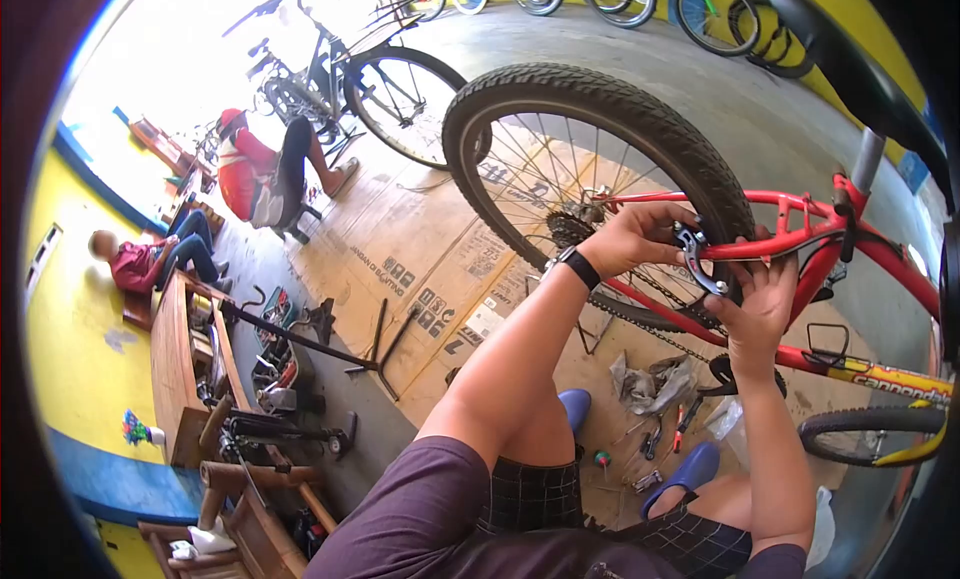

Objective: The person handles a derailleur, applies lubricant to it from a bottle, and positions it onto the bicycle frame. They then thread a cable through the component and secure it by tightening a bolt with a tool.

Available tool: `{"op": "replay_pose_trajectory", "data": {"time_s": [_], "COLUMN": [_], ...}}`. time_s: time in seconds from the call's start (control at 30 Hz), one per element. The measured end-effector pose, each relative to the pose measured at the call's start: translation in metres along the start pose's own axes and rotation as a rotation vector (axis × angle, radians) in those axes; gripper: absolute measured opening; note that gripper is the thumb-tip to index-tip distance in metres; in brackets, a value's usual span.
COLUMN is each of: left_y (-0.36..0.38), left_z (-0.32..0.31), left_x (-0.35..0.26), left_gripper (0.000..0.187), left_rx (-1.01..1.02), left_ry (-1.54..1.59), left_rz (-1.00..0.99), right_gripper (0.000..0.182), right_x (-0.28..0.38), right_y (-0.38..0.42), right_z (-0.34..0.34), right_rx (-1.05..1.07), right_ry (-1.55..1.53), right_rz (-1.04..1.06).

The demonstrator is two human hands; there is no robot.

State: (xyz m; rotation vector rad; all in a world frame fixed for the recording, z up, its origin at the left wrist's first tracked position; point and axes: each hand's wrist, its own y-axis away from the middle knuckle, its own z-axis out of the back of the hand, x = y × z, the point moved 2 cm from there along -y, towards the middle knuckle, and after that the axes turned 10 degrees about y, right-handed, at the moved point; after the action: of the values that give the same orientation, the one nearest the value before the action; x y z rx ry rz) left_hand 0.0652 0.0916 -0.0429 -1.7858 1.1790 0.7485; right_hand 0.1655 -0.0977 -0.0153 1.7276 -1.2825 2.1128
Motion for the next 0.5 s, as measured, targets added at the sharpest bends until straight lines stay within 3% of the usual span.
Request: {"op": "replay_pose_trajectory", "data": {"time_s": [0.23, 0.5], "left_y": [-0.004, -0.008], "left_z": [0.000, -0.001], "left_x": [0.001, 0.008], "left_gripper": [0.048, 0.050], "left_rx": [0.027, 0.002], "left_ry": [-0.028, -0.016], "left_rz": [-0.051, -0.075], "right_gripper": [0.127, 0.105], "right_x": [-0.003, -0.003], "right_y": [-0.003, -0.013], "right_z": [0.004, 0.011], "right_rx": [-0.037, -0.005], "right_ry": [-0.044, -0.115], "right_rz": [0.033, -0.008]}}
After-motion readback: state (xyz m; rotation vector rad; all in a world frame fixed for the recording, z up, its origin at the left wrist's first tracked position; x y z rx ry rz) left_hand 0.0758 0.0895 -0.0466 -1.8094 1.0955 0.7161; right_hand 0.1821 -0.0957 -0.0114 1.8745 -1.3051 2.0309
